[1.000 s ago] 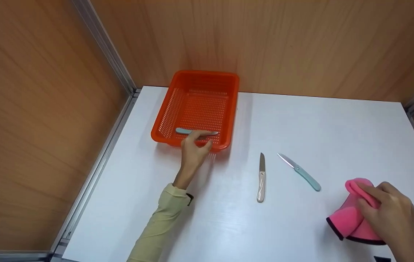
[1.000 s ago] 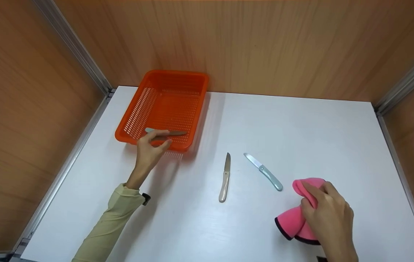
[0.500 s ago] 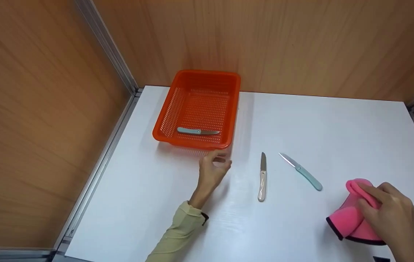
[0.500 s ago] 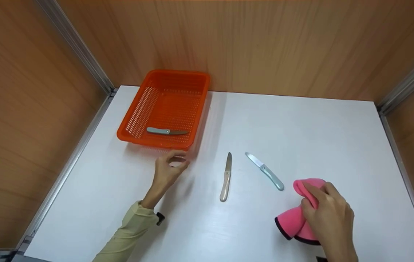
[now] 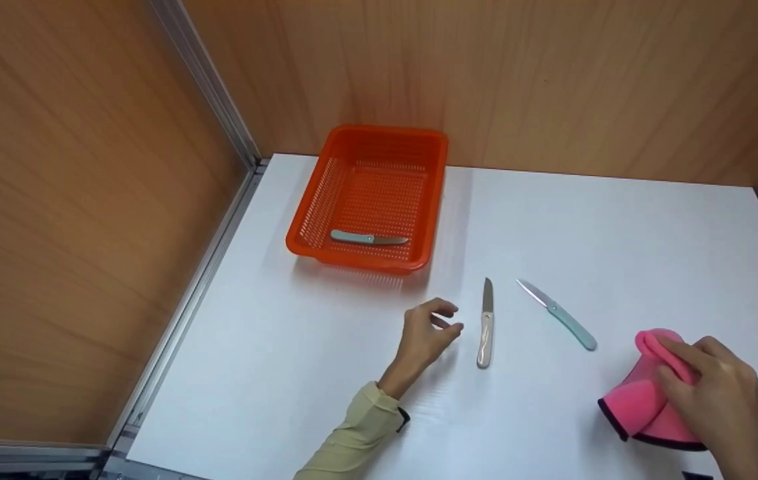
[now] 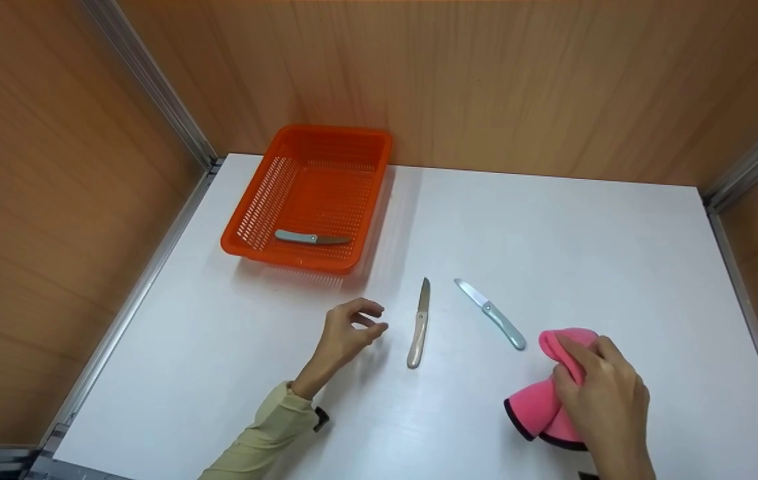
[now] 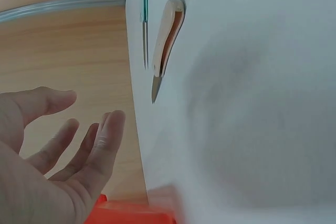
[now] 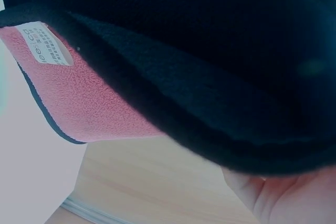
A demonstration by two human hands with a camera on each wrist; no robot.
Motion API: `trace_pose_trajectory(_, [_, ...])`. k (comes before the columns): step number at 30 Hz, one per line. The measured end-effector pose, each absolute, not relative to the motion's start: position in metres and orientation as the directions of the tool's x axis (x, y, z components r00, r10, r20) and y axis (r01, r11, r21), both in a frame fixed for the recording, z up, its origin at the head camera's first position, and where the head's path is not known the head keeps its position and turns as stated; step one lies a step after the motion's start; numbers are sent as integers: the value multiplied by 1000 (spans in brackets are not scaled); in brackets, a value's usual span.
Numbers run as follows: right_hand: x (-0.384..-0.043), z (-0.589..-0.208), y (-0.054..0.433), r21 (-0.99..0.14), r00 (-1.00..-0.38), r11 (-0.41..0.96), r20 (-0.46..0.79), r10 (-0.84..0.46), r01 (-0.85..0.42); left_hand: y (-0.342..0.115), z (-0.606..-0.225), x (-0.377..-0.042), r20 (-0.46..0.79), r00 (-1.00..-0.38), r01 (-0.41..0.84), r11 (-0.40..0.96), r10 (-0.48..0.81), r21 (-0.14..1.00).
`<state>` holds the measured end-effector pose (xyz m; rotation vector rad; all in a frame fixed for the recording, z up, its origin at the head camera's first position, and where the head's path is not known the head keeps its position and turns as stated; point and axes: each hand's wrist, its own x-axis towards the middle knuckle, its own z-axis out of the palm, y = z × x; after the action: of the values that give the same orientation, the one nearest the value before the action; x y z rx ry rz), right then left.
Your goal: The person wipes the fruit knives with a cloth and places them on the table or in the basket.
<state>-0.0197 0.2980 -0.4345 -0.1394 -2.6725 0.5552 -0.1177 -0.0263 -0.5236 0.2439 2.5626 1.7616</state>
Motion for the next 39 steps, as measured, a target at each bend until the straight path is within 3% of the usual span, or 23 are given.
trace_pose_trajectory(16, [-20, -439, 301, -403, -907, 915, 386, 171, 1, 10, -549, -111, -52, -983, 35, 453, 177, 891])
trace_pose_trajectory(32, [-20, -441, 300, -410, -919, 911, 345, 192, 37, 35, -560, -114, -26, -981, 116, 690, 192, 714])
trace_pose_trajectory(39, [-20, -442, 302, -414, -923, 910, 342, 178, 22, 38, -558, -120, -89, -977, 91, 752, 196, 653])
